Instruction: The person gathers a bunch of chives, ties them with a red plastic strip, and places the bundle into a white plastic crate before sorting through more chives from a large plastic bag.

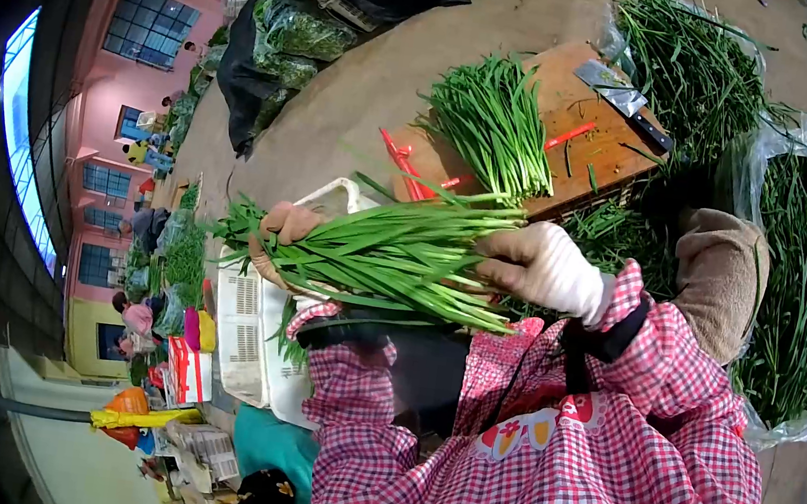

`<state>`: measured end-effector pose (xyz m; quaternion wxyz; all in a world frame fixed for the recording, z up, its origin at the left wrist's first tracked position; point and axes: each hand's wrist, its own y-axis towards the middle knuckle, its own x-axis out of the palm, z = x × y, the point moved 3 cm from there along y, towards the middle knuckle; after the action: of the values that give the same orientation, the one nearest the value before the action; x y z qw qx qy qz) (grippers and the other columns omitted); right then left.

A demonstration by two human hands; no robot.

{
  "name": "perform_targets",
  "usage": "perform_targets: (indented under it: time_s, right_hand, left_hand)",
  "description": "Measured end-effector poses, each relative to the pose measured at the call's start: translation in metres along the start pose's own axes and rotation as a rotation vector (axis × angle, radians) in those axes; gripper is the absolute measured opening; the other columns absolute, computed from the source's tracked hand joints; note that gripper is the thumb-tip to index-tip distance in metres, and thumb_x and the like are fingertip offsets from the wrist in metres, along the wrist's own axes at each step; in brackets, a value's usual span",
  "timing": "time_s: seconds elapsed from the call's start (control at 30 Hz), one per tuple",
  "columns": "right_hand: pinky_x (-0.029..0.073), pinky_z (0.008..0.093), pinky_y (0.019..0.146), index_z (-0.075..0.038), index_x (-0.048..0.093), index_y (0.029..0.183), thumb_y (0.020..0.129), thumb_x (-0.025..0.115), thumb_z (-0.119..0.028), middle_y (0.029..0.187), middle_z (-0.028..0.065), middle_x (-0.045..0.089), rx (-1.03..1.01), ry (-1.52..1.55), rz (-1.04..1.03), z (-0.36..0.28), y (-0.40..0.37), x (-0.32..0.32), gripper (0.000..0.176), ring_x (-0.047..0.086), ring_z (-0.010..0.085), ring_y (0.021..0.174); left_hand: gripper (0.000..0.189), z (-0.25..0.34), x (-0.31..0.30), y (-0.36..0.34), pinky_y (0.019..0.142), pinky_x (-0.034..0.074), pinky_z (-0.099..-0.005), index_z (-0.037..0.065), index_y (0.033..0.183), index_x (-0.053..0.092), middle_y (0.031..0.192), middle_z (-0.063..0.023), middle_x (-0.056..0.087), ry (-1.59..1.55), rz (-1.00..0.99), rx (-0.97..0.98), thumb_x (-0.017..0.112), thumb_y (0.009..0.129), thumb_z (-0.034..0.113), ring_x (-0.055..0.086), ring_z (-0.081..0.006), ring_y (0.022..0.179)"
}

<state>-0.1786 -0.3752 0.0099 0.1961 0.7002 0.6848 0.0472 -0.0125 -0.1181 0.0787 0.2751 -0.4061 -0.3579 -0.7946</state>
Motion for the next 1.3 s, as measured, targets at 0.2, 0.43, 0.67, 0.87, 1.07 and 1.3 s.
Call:
perform_targets:
  time_s: [0.2,0.43,0.67,0.87,1.07,1.3]
  right_hand:
    - [0.054,0.0361,0.071,-0.009,0.071,0.1,0.085,0.07,-0.028,0.082,0.0134,0.069,0.354,-0.275,-0.442,0.045,-0.048,-0.054,0.025,0.069,0.0276,0.08]
    - [0.052,0.0358,0.088,-0.007,0.057,0.131,0.076,0.079,-0.03,0.11,0.0181,0.068,0.238,0.073,-0.072,0.04,-0.046,-0.044,0.063,0.066,0.0262,0.102]
    - [0.052,0.0302,0.09,-0.004,0.054,0.132,0.083,0.075,-0.014,0.111,0.0089,0.069,0.393,0.707,-0.082,0.051,-0.017,0.03,0.055,0.063,0.016,0.101]
    - [0.053,0.0245,0.066,-0.001,0.068,0.108,0.087,0.072,-0.02,0.084,0.0028,0.069,0.479,0.876,0.077,0.05,-0.021,0.048,0.029,0.065,0.0118,0.076]
    - [0.05,0.0426,0.086,-0.011,0.073,0.094,0.073,0.074,-0.017,0.093,0.0103,0.07,-0.244,-0.127,0.289,0.01,-0.017,0.017,0.022,0.064,0.0324,0.092]
    - [0.051,0.0333,0.069,-0.008,0.072,0.096,0.083,0.068,-0.016,0.089,0.0072,0.067,0.036,0.292,0.369,0.022,-0.022,0.027,0.016,0.064,0.0199,0.08]
  left_hand:
    - [0.017,0.042,-0.039,-0.013,0.069,0.04,-0.0231,0.019,0.086,0.053,0.068,0.009,0.045,-0.063,-0.14,0.031,0.065,0.086,0.031,0.044,-0.0047,0.07]
    - [0.015,0.049,-0.064,-0.013,0.064,0.038,-0.0224,0.021,0.083,0.054,0.066,0.0088,0.05,-0.147,-0.217,0.045,0.066,0.086,0.029,0.045,-0.0031,0.066]
    - [0.02,0.041,-0.07,-0.022,0.046,0.029,-0.0224,0.025,0.069,0.054,0.057,0.009,0.05,-0.103,-0.156,0.047,0.067,0.084,0.027,0.039,-0.0004,0.049]
    - [0.016,0.025,-0.043,-0.027,0.06,0.03,-0.0257,0.026,0.074,0.052,0.065,0.0112,0.049,-0.073,-0.05,0.042,0.058,0.088,0.025,0.042,-0.0005,0.062]
    - [0.016,-0.002,-0.047,-0.025,0.091,0.04,-0.0308,0.018,0.1,0.052,0.092,0.006,0.052,-0.27,-0.275,0.123,0.061,0.087,0.016,0.052,-0.0077,0.093]
    - [0.028,-0.026,-0.031,-0.043,0.071,0.05,-0.0327,0.01,0.09,0.055,0.08,-0.0007,0.055,0.446,0.477,0.493,0.05,0.094,0.037,0.056,-0.0158,0.075]
